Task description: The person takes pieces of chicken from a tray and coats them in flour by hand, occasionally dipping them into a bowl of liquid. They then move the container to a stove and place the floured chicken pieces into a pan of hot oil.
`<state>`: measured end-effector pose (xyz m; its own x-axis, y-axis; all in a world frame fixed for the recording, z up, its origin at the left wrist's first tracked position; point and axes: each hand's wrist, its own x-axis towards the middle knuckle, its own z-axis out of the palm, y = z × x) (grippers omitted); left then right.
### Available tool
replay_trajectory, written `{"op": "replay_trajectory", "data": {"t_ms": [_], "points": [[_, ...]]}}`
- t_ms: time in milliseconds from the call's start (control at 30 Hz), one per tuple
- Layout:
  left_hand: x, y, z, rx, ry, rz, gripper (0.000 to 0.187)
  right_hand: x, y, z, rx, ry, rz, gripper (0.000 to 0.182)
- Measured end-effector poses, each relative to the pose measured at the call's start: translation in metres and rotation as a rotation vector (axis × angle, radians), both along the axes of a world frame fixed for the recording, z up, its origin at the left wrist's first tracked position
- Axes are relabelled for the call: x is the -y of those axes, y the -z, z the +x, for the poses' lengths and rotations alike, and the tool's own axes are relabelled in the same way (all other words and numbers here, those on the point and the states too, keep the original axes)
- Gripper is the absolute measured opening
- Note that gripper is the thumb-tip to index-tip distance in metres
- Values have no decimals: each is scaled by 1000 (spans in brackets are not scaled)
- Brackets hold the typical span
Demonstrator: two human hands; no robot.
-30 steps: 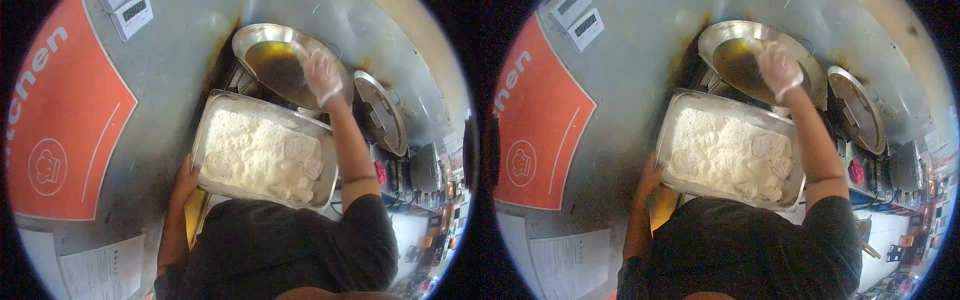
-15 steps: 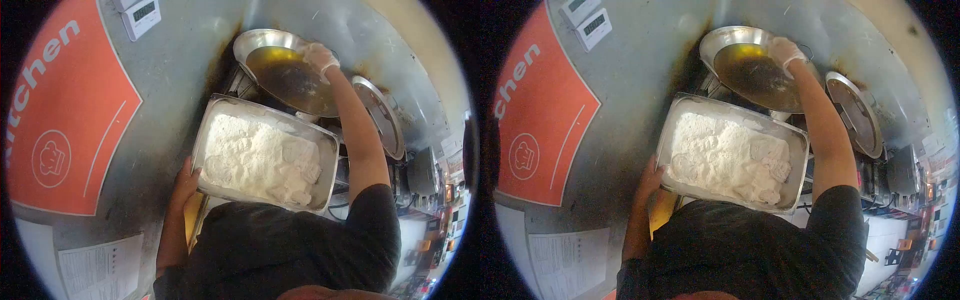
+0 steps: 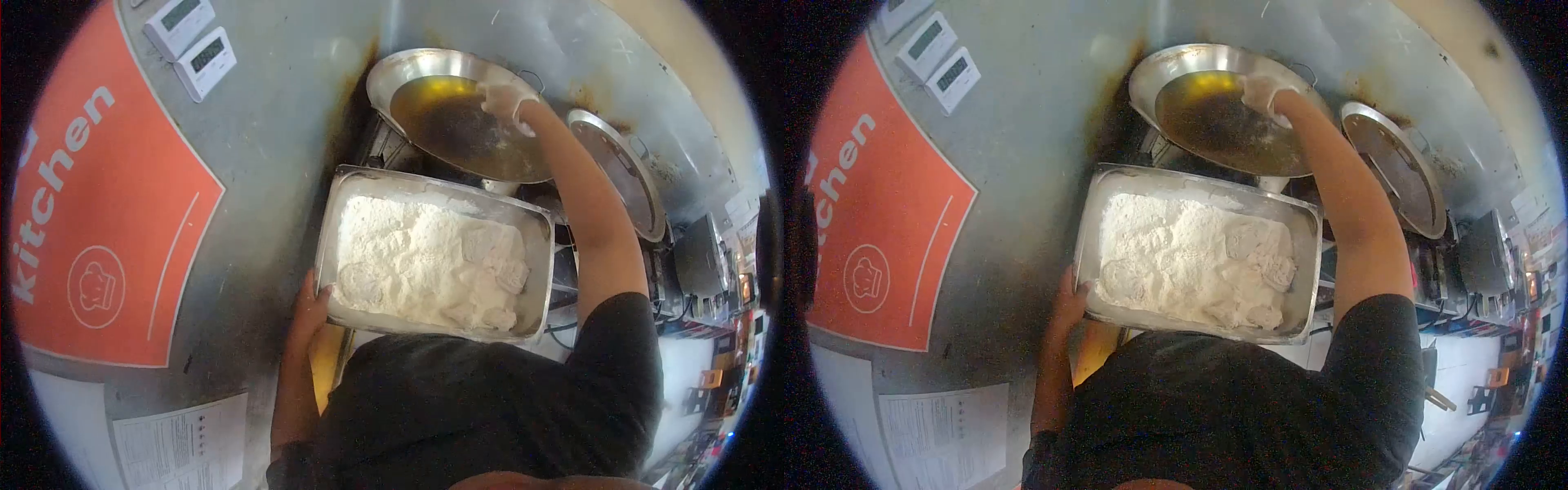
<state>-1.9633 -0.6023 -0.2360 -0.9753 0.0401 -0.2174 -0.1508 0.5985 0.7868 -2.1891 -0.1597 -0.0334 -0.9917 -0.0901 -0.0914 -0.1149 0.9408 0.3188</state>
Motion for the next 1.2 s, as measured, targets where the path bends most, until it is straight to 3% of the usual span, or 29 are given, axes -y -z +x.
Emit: {"op": "replay_trajectory", "data": {"t_ms": [33, 100, 167, 200, 267, 300, 333, 400, 433, 533, 567, 600, 633, 667, 700, 767, 800, 833, 867, 900, 967, 1067, 1200], "points": [[0, -2, 1, 19, 6, 32, 63, -3, -14, 7, -86, -280, 348, 22], [-1, -10, 2, 44, 16, 0, 64, -7, -30, 16, -172, -550, 685, 20], [-1, -11, 1, 56, 21, -29, 64, -3, -37, 25, -679, -305, 337, 23], [-1, -7, 1, -18, 31, -51, 60, -4, -37, 28, -682, -299, 337, 23], [0, -5, 1, -95, 43, -73, 57, -5, -35, 34, -706, -155, -175, 30], [-1, -9, 2, -69, 40, -38, 56, -9, -28, 28, -709, -149, -176, 30], [-2, -12, 4, -43, 37, -3, 56, -17, -13, 14, -385, -235, 363, 31], [-6, -16, 5, -26, 33, -34, 56, -51, 50, -4, -95, -314, 515, 32], [-4, -18, 4, -9, 26, -65, 56, -74, 80, -7, -160, -313, 144, 32], [0, 0, 2, -70, 12, -93, 56, -23, 33, 16, -98, -152, 124, 36], [1, 5, 0, -66, 8, -86, 56, -35, 38, 1, -178, -300, 168, 36], [3, 11, 0, -47, 6, 13, 56, -34, 37, 3, -171, -301, 171, 36], [4, 14, 0, -27, 7, 109, 56, -30, 32, 8, -360, -428, 262, 35], [4, 14, 0, -22, 12, 106, 56, -26, 27, 12, -553, -551, 351, 33], [4, 13, -1, -15, 12, 64, 56, -8, 16, 24, -551, -543, 346, 33], [4, 8, -3, -12, 21, 19, 57, 54, -12, 69, -291, -269, -260, 37], [2, 4, -1, -20, 11, -8, 58, 79, -20, 101, -285, -387, -406, 34], [1, 2, 1, -27, -1, -35, 58, 81, -4, 108, -454, -827, -216, 32], [3, 4, 1, -28, 4, -40, 58, 103, 5, 122, -24, -545, -611, 42], [6, 9, 1, -57, 23, -46, 58, 118, 1, 148, 310, -434, -753, 53], [6, 2, 0, -88, 51, -59, 58, 129, 44, 173, 503, -599, -766, 61], [-2, -33, 11, -10, 54, -104, 57, 149, 106, 193, 726, -415, -865, 56], [-4, -46, 19, -50, 71, -231, 58, 162, 175, 208, 646, -475, -1020, 52]]}}
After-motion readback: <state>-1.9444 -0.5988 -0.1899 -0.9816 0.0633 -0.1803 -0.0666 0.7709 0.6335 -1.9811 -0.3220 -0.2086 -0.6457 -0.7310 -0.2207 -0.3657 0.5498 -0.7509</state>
